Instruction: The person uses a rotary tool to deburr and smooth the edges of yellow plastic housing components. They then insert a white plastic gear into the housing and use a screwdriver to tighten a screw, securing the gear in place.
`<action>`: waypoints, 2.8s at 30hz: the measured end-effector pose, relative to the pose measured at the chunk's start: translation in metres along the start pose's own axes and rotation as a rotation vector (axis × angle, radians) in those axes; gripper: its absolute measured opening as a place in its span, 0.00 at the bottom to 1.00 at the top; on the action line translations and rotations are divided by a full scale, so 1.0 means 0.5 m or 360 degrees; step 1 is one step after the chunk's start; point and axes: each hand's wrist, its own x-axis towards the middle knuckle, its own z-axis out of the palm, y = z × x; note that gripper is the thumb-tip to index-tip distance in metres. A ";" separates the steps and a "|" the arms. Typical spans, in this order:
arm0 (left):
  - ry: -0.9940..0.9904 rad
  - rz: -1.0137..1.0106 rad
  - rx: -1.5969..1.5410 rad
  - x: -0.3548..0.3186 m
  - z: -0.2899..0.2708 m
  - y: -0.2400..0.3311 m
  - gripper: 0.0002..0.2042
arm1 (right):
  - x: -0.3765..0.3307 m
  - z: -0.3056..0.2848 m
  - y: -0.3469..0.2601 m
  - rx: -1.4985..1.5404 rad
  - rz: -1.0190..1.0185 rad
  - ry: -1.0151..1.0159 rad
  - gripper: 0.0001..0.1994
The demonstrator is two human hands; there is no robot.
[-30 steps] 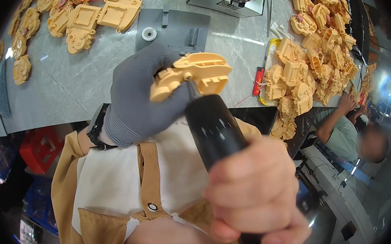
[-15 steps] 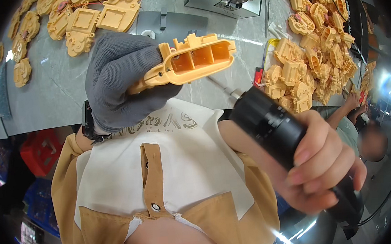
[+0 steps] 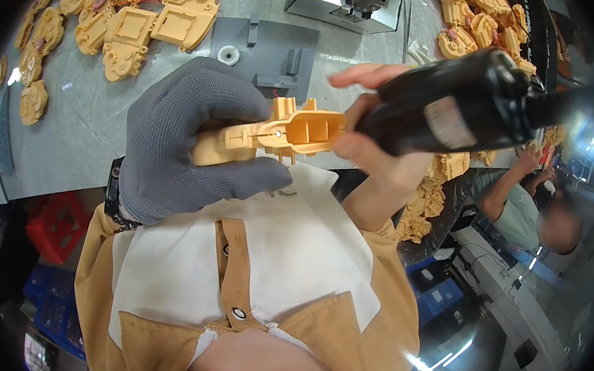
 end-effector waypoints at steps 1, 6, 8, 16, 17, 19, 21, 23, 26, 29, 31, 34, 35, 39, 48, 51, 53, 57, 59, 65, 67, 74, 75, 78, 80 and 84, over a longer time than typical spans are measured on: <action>-0.0003 0.0049 0.0031 0.001 -0.006 -0.001 0.22 | 0.005 0.003 0.004 -0.0003 -0.0007 -0.0076 0.24; 0.0037 0.0280 0.0154 0.003 -0.021 -0.007 0.22 | 0.005 0.038 0.016 -0.0135 -0.0166 -0.0105 0.25; 0.0098 0.0431 0.0205 0.007 -0.018 -0.007 0.21 | 0.003 0.033 0.012 -0.0128 -0.0179 -0.0076 0.26; 0.0209 0.0731 0.0297 -0.003 -0.009 -0.003 0.18 | -0.022 0.067 0.027 0.0236 -0.0268 0.0076 0.26; 0.0222 0.0717 0.0306 -0.004 -0.007 -0.003 0.18 | -0.020 0.073 0.028 0.0263 -0.0275 0.0121 0.27; 0.0246 0.0680 0.0333 -0.008 -0.001 -0.006 0.18 | -0.020 0.079 0.032 0.0238 -0.0307 0.0180 0.25; 0.0259 0.0702 0.0343 -0.006 0.001 -0.010 0.18 | -0.020 0.081 0.037 0.0151 -0.0363 0.0218 0.24; 0.0248 0.0767 0.0347 -0.004 0.000 -0.012 0.19 | -0.019 0.086 0.040 0.0117 -0.0429 0.0251 0.24; 0.0182 0.0754 0.0335 0.000 -0.009 -0.015 0.20 | -0.028 0.062 0.024 -0.0163 -0.0207 0.0216 0.25; 0.0118 0.0673 0.0292 0.003 -0.025 -0.028 0.21 | -0.028 0.050 0.017 -0.0047 -0.0276 0.0184 0.26; 0.0029 0.0663 0.0267 0.002 -0.033 -0.036 0.21 | -0.033 0.048 0.014 -0.0092 -0.0221 0.0267 0.28; 0.0196 0.0532 0.0219 0.004 -0.018 -0.003 0.20 | -0.026 0.047 0.002 -0.0315 -0.0331 0.0171 0.29; 0.0343 0.0613 0.0218 0.008 -0.003 -0.011 0.20 | -0.021 0.042 0.007 -0.0394 -0.0409 0.0072 0.30; 0.0535 0.0704 0.0196 0.012 0.021 -0.024 0.20 | -0.017 0.047 -0.001 -0.0314 -0.0446 -0.0031 0.31; 0.0468 0.0680 0.0149 0.005 -0.001 -0.022 0.19 | -0.026 0.039 0.004 -0.0115 -0.0419 -0.0036 0.30; 0.0461 0.0685 0.0099 0.004 -0.005 -0.021 0.18 | -0.031 0.039 0.011 -0.0052 -0.0447 -0.0018 0.29; 0.0452 0.0630 0.0041 0.003 -0.001 -0.015 0.18 | -0.026 0.046 0.016 0.0013 -0.0482 0.0017 0.29; 0.0242 0.0245 0.0020 -0.001 -0.023 0.027 0.18 | -0.026 0.055 0.020 0.0019 -0.0430 0.0087 0.28; 0.0132 0.0089 0.0025 -0.001 -0.033 0.038 0.18 | -0.029 0.058 0.013 -0.0012 -0.0371 0.0099 0.27; 0.0223 0.0223 -0.0024 0.001 -0.023 0.025 0.18 | -0.033 0.047 0.012 0.0010 -0.0368 0.0019 0.27; 0.0249 0.0294 -0.0008 0.003 -0.021 0.017 0.18 | -0.031 0.045 0.015 0.0023 -0.0397 0.0004 0.27; 0.0359 0.0686 0.0181 0.006 -0.031 -0.021 0.19 | -0.019 0.055 0.022 0.0033 -0.0579 0.0056 0.26; 0.0377 0.0714 0.0206 0.005 -0.031 -0.025 0.19 | -0.017 0.054 0.025 0.0036 -0.0596 0.0054 0.26; 0.0424 0.0747 0.0237 0.002 -0.028 -0.027 0.19 | -0.012 0.051 0.032 0.0121 -0.0607 0.0055 0.26; 0.0440 0.0786 0.0151 0.004 -0.024 -0.024 0.20 | -0.020 0.067 0.015 0.0117 -0.0621 0.0183 0.26; 0.0474 0.0806 0.0124 0.001 -0.005 -0.025 0.20 | -0.026 0.075 0.008 0.0186 -0.0684 0.0304 0.24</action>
